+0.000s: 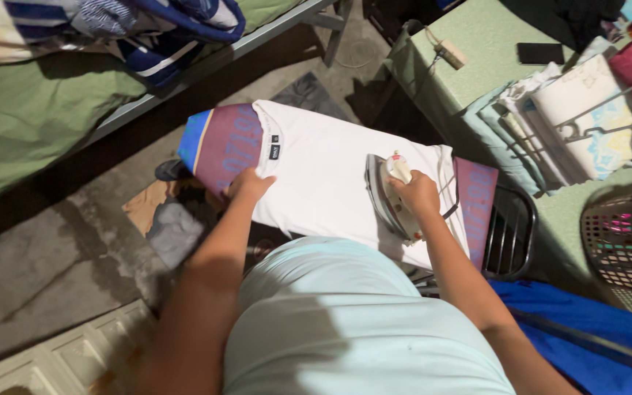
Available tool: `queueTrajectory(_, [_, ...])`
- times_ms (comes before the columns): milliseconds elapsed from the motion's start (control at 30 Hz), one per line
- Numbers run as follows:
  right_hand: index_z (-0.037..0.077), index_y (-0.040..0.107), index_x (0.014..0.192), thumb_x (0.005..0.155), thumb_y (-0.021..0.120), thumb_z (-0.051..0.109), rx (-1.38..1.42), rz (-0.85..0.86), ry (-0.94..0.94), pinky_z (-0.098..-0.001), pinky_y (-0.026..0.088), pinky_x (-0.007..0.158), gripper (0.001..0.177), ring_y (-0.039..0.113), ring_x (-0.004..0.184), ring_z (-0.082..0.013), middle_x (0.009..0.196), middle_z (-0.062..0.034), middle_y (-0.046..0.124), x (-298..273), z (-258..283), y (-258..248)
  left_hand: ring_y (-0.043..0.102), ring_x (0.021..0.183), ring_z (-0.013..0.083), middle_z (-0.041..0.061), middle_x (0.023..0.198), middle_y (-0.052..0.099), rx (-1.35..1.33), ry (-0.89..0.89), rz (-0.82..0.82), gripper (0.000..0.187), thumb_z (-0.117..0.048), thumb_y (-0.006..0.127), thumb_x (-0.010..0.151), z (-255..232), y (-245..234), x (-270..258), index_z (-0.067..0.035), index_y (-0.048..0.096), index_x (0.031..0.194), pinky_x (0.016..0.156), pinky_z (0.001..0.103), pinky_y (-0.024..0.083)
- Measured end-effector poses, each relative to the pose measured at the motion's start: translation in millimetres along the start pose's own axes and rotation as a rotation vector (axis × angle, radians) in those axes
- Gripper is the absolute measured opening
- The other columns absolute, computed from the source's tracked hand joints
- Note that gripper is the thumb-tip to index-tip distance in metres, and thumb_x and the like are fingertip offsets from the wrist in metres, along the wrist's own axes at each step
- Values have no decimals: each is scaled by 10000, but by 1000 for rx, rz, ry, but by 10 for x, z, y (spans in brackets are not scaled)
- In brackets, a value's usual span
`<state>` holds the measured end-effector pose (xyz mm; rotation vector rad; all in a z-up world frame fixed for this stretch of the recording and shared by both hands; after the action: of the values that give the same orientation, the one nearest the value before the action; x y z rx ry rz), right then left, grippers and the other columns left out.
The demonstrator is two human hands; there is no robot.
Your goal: The person irons a white t-shirt on an ironing board, repeatedly smoothing the fabric with an iron. After finishing, they place the shirt on a hanger and hang it on a clothes rack.
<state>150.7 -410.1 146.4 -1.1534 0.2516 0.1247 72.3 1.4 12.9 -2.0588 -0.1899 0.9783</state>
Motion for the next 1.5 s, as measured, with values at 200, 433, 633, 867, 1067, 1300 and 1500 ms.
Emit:
queueTrajectory(200, [28, 745, 1016, 842, 812, 454, 176, -161, -62, -469, 540, 689, 465, 719, 721, -364, 810, -209, 732, -158, 100, -71, 644, 1199, 365, 207, 1270, 678, -265, 545, -150, 531, -423, 747, 874, -183, 33, 881, -84, 682, 1278, 1005, 418, 498])
queueTrajectory(433, [11, 749, 1010, 820, 876, 393, 162, -346, -137, -460, 542, 693, 445, 704, 738, -380, 835, -219, 734, -177, 118, -420, 653, 1183, 329, 114, 1278, 694, -324, 424, -325, 465, -445, 733, 906, -974, -884, 949, -203, 683, 1300, 1004, 436, 504])
queueTrajectory(633, [49, 759, 1037, 808, 864, 375, 239, -228, -128, -405, 552, 654, 412, 722, 681, -286, 802, -163, 746, -395, 424, -383, 520, 1271, 357, 130, 1402, 544, -216, 290, -459, 721, -384, 778, 824, -899, -1061, 749, -246, 443, 1447, 1019, 601, 376])
queueTrajectory(867, [71, 768, 1001, 806, 849, 424, 91, -13, -109, -407, 541, 618, 410, 714, 629, -285, 732, -155, 734, -517, 732, -80, 534, 1341, 341, 110, 1444, 568, -346, -118, -311, 572, -533, 662, 891, 18, -585, 423, -227, 580, 1368, 1047, 538, 458])
queueTrajectory(1067, [82, 774, 1000, 795, 843, 441, 45, 3, -137, -395, 555, 618, 419, 730, 629, -271, 732, -139, 743, -510, 887, -80, 559, 1149, 376, 140, 1263, 602, -294, -32, -250, 385, -468, 721, 800, -92, -496, 675, -264, 706, 1127, 928, 510, 468])
queueTrajectory(1300, [56, 772, 991, 786, 858, 408, 143, 16, -130, -376, 550, 595, 417, 723, 602, -227, 714, -135, 744, -513, 1071, -3, 546, 879, 208, 106, 949, 602, -1239, 366, -87, 220, -184, 690, 976, -27, 136, 1341, 0, 619, 1073, 784, 359, 474])
queueTrajectory(1500, [74, 780, 981, 768, 857, 403, 146, 4, -157, -363, 546, 581, 400, 714, 579, -218, 693, -116, 741, -535, 1261, 89, 697, 971, 226, 117, 1069, 713, -947, 431, -360, 413, -59, 731, 811, 330, -259, 1246, -66, 599, 1202, 839, 347, 554])
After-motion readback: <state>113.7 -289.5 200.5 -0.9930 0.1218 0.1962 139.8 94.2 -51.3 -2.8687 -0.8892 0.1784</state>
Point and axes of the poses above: each hand's wrist, its own x-axis towards the middle knuckle, its own y-axis out of the palm, z = x × y, the point moved 3 cm from there along x, towards the middle knuckle
